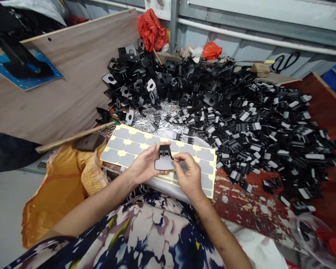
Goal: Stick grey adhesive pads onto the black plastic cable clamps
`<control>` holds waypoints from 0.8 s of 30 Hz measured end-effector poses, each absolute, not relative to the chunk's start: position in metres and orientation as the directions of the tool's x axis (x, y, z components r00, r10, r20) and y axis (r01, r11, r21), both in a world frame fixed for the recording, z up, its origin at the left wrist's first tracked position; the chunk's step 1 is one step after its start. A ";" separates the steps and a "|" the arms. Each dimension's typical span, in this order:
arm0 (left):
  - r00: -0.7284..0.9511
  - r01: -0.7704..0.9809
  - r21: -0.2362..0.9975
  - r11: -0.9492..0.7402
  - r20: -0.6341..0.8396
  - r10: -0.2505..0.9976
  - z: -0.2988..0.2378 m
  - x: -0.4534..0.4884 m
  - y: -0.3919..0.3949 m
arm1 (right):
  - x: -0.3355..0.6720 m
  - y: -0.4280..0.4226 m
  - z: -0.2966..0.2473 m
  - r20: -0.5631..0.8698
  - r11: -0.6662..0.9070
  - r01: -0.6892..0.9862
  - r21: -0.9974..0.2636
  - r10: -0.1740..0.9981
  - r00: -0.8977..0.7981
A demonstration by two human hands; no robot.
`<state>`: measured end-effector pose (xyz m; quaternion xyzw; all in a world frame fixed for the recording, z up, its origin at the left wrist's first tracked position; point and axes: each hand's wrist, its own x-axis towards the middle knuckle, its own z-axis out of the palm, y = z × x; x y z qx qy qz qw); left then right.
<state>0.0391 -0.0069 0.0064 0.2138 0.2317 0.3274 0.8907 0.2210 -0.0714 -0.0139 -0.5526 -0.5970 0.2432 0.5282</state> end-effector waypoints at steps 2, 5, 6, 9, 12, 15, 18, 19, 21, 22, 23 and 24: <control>0.678 -0.483 0.531 0.696 -0.277 0.681 0.004 0.039 -0.007 | 0.220 -0.072 -0.014 0.365 0.276 0.398 -0.875 0.916 0.167; 0.674 -0.479 0.533 0.698 -0.287 0.681 0.001 0.038 -0.006 | 0.219 -0.071 -0.013 0.372 0.283 0.403 -0.870 0.914 0.163; 0.673 -0.477 0.535 0.698 -0.288 0.681 0.000 0.038 -0.006 | 0.219 -0.071 -0.012 0.375 0.285 0.408 -0.867 0.913 0.161; 0.675 -0.478 0.537 0.695 -0.282 0.682 0.000 0.037 -0.007 | 0.218 -0.071 -0.012 0.386 0.292 0.429 -0.855 0.910 0.151; 0.676 -0.483 0.544 0.686 -0.266 0.687 0.001 0.035 -0.008 | 0.216 -0.071 -0.012 0.393 0.294 0.445 -0.846 0.907 0.149; 0.667 -0.481 0.553 0.680 -0.272 0.693 0.001 0.034 -0.009 | 0.213 -0.071 -0.014 0.387 0.287 0.429 -0.856 0.907 0.165; 0.663 -0.479 0.549 0.685 -0.285 0.692 -0.001 0.034 -0.009 | 0.213 -0.070 -0.017 0.349 0.257 0.374 -0.891 0.915 0.201; 0.663 -0.479 0.546 0.687 -0.289 0.691 -0.001 0.035 -0.009 | 0.214 -0.070 -0.018 0.334 0.247 0.352 -0.903 0.918 0.214; 0.661 -0.480 0.540 0.691 -0.295 0.690 -0.002 0.035 -0.008 | 0.215 -0.069 -0.021 0.312 0.235 0.309 -0.922 0.922 0.229; 0.661 -0.480 0.539 0.692 -0.296 0.689 -0.003 0.035 -0.008 | 0.215 -0.069 -0.022 0.304 0.232 0.294 -0.927 0.925 0.230; 0.662 -0.480 0.539 0.692 -0.295 0.689 -0.003 0.035 -0.008 | 0.216 -0.069 -0.023 0.298 0.230 0.283 -0.931 0.926 0.230; 0.664 -0.477 0.542 0.692 -0.294 0.688 -0.004 0.035 -0.008 | 0.216 -0.069 -0.023 0.296 0.229 0.279 -0.933 0.927 0.230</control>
